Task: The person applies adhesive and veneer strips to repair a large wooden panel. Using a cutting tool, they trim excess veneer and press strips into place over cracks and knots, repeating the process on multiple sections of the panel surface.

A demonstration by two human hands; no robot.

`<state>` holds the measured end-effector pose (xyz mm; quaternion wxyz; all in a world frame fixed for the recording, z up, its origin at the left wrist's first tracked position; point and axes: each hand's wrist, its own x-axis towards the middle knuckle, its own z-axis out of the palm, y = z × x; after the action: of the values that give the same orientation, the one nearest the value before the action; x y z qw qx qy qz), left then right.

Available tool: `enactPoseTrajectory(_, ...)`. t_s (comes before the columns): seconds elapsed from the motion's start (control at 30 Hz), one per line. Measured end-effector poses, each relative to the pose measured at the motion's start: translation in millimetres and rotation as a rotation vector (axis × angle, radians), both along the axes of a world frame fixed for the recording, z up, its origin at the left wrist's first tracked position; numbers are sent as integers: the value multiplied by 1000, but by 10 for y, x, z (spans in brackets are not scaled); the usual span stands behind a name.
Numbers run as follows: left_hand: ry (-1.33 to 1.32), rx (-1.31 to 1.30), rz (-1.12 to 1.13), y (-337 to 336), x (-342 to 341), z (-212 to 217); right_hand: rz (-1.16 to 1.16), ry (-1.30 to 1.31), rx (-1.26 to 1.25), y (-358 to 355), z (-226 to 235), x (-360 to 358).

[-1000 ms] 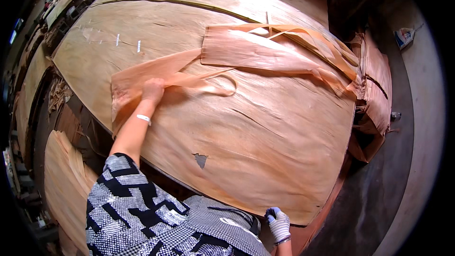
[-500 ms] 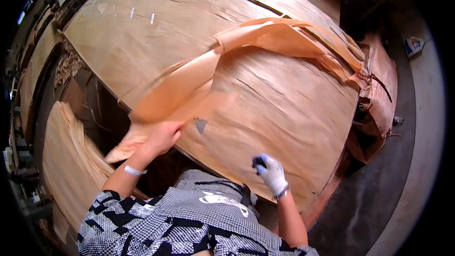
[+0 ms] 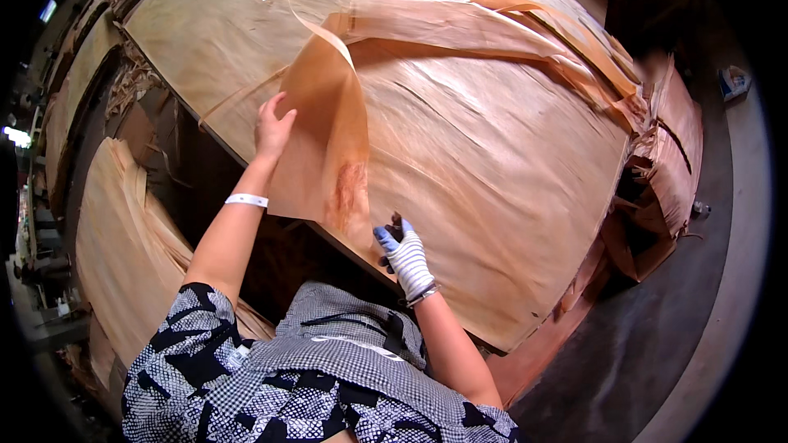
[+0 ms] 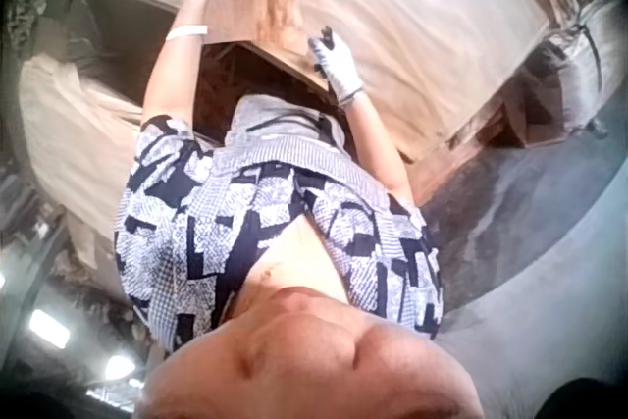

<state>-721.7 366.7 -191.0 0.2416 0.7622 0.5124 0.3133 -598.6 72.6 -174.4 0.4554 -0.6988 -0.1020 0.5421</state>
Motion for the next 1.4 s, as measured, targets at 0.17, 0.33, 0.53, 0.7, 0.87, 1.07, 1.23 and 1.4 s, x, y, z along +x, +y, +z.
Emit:
enactPoseTrajectory(0.17,301,-278,189,345,-108,-277,-43,256,130,125,-71,-54)
enactPoseTrajectory(0.33,391,-303,159,760,-65,-484,-129,367,83,38,205,-82)
enactPoseTrajectory(0.53,-37,-774,-167,1217,-113,-763,-128,-205,-66,303,-228,-45)
enactPoseTrajectory(0.7,-692,-1145,-37,404,-542,-551,-228,-385,-200,283,-74,720)
enactPoseTrajectory(0.87,-637,-1087,175,91,-422,-648,-207,-692,-175,463,-196,1477)
enactPoseTrajectory(1.07,-917,-963,234,234,60,-470,-38,-1540,175,1280,300,699)
enactPoseTrajectory(1.23,-702,-894,51,393,430,62,23,-1280,176,1464,98,413)
enactPoseTrajectory(1.4,-778,-821,378,-24,-274,-536,174,-1029,203,1427,-389,155)
